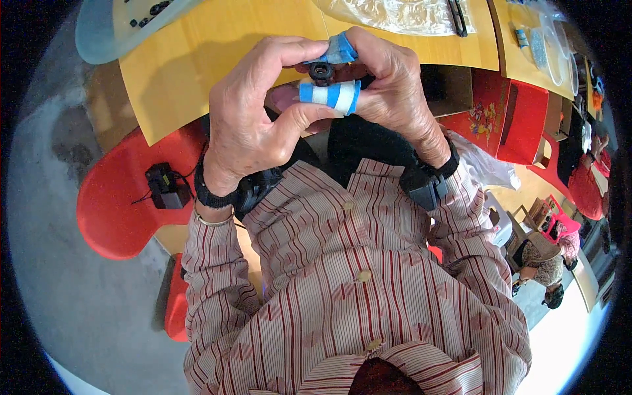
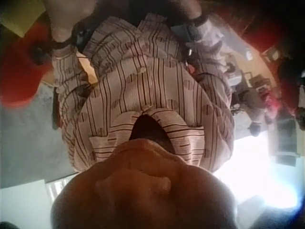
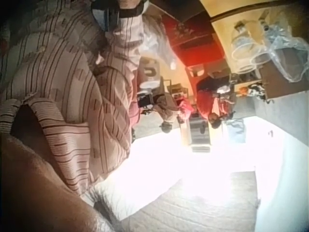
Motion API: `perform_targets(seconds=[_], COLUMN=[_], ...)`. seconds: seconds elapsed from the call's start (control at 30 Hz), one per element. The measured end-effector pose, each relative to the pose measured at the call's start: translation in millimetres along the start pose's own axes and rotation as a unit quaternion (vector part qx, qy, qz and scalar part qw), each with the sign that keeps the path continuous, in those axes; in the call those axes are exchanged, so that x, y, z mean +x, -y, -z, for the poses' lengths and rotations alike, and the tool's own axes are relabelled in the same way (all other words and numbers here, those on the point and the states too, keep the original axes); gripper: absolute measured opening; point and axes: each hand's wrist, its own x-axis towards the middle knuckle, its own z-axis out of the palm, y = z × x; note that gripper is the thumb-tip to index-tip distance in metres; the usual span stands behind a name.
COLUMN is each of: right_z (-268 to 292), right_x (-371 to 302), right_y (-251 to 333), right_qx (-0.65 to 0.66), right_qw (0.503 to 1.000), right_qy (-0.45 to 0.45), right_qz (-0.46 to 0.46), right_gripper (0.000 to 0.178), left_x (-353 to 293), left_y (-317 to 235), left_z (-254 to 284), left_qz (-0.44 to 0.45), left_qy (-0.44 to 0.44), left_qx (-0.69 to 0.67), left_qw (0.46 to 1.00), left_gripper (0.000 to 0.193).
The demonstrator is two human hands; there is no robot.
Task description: The person assembles small plastic components by hand, sorts black plastic pieces from a plastic bowl, and moves the plastic bowl.
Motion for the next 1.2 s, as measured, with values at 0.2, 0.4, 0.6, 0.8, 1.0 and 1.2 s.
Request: perform_targets(seconds=[0.2, 0.4, 0.6, 0.8, 1.0, 1.2], right_z=[-1.3, -1.1, -0.3, -2.0, 1.8, 3.4], right_x=[2.2, 1.8, 4.6, 5.5, 4.9, 8.9], right_y=[-4.8, 1.0, -1.7, 2.5, 3.7, -0.8], right_qx=[0.004, 0.004, -0.056, 0.016, -0.033, -0.019], right_qw=[0.999, 1.000, 0.996, 1.000, 0.999, 0.999], right_qy=[-0.018, 0.006, -0.015, -0.009, 0.008, -0.005], right_qz=[0.031, -0.001, 0.067, 0.014, 0.035, 0.038], right_gripper=[0.038, 0.040, 0.039, 0.039, 0.039, 0.038], left_x=[4.0, 0.7, 0.9, 2.5, 0.6, 6.2], left_y=[-4.9, -1.8, -1.8, -3.0, -5.3, -9.4], left_z=[-0.1, 1.6, 2.9, 3.8, 3.8, 6.0], left_qz=[0.007, 0.001, 0.006, 0.000, 0.013, 0.024], left_qy=[-0.004, -0.008, -0.008, -0.017, -0.004, 0.021], left_qx=[0.014, -0.010, -0.007, 0.018, -0.003, 0.030], left_qw=[1.000, 1.000, 1.000, 1.000, 1.000, 0.999], left_gripper=[0.048, 0.047, 0.048, 0.048, 0.047, 0.052])
